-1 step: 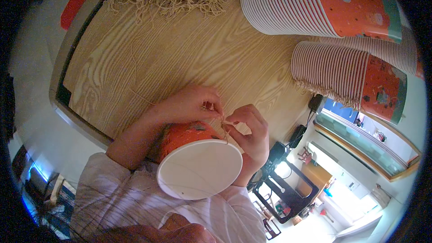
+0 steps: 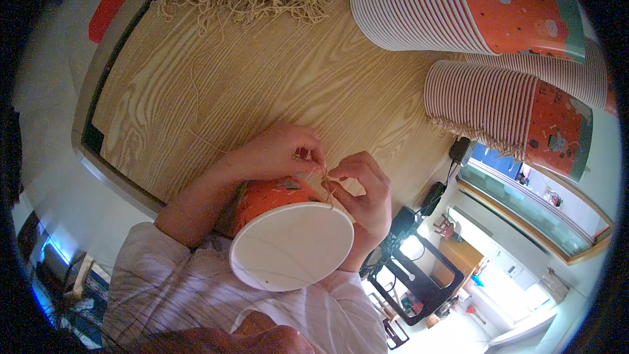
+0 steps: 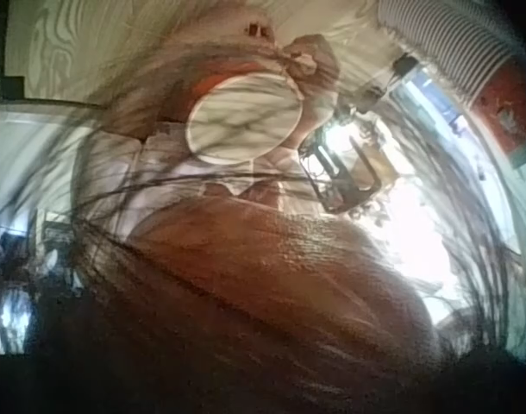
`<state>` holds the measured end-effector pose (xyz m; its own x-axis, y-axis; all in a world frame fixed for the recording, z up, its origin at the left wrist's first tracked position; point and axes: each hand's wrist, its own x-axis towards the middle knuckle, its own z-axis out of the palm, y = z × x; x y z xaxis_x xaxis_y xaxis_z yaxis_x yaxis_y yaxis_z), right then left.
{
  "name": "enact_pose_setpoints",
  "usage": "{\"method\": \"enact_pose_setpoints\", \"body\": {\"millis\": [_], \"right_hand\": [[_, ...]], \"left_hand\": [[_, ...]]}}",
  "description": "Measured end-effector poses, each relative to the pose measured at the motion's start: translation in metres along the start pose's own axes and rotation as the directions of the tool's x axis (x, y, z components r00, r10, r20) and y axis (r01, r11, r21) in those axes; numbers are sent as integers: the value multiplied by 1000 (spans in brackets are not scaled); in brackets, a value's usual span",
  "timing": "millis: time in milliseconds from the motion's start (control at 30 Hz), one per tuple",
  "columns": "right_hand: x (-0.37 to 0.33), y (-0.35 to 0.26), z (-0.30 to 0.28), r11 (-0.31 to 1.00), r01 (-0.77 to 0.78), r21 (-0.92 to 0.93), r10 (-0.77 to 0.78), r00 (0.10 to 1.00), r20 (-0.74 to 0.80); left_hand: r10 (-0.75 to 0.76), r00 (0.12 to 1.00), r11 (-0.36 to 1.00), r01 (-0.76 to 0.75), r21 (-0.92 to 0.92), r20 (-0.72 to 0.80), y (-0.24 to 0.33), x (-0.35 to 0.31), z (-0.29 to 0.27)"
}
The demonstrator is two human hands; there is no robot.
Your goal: Attaching thin strings to the rims of paper buckets for packaging.
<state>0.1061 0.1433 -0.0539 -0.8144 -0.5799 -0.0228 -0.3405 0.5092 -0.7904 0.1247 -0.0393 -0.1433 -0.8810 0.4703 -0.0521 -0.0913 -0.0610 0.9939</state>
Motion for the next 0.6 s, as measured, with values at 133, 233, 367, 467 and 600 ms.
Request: {"method": "enact_pose_setpoints", "body": {"millis": [133, 233, 367, 467, 600], "right_hand": [[2, -2, 5, 1000, -20, 7, 21, 1000, -11], [4, -7, 7, 997, -71, 4, 71, 997, -32], [4, -14, 7, 986, -164, -41, 162, 986, -43], [3, -12, 7, 992, -121, -40, 119, 992, -43], [1, -8, 6, 994, -85, -72, 83, 996, -27]], "left_hand": [[-18, 994, 990, 34, 139, -112, 1, 1, 7], [-7, 980, 977, 48, 207, -197, -2, 2, 12], [39, 970, 974, 17, 227, -241, -6, 4, 15], [58, 963, 983, -9, 185, -265, -5, 4, 13], [108, 956, 976, -50, 211, -272, -7, 5, 14]]}}
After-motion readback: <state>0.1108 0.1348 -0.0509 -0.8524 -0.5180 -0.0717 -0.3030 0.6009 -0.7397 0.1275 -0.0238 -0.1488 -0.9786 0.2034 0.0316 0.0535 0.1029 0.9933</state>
